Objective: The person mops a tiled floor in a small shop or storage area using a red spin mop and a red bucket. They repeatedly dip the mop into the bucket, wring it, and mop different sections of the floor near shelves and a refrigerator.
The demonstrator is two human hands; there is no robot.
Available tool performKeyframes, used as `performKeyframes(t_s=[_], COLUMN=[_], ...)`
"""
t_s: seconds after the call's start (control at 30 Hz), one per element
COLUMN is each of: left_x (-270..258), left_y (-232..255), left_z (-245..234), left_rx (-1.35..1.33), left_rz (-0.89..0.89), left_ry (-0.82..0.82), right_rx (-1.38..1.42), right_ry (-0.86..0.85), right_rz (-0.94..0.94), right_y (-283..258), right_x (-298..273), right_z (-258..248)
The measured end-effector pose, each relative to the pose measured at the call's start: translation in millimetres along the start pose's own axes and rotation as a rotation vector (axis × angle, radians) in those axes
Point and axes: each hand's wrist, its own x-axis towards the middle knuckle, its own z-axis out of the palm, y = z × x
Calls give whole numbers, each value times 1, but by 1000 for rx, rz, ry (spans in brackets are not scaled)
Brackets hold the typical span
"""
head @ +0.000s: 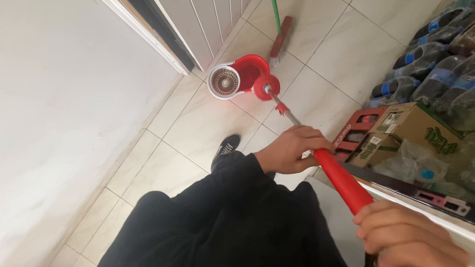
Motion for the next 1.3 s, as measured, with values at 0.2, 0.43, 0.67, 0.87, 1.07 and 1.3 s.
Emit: performKeyframes(t_s=[0.2, 0.43, 0.67, 0.87, 1.07, 1.3], left_x=[13, -3, -47, -77, -80, -68], left_y=[-20, -109, -226, -292, -312, -301], left_z=[-41, -69, -50, -30, -24, -26], left_rx=[37, -15, -43, -87, -50, -44], left_rz=[17, -80, -348, -527, -636, -708], left_ry=[-15, 12, 12, 65, 108, 96], right_rx=[-127, 151, 149, 198, 195, 186], right_ry=[-4, -174, 38, -42, -66, -108], right_rz=[144, -31, 4, 53, 93, 187], right_y=[1, 130, 213, 266, 308, 296], right_x=[41, 35, 35, 34, 19, 37], right_z=[20, 62, 150, 188, 195, 188])
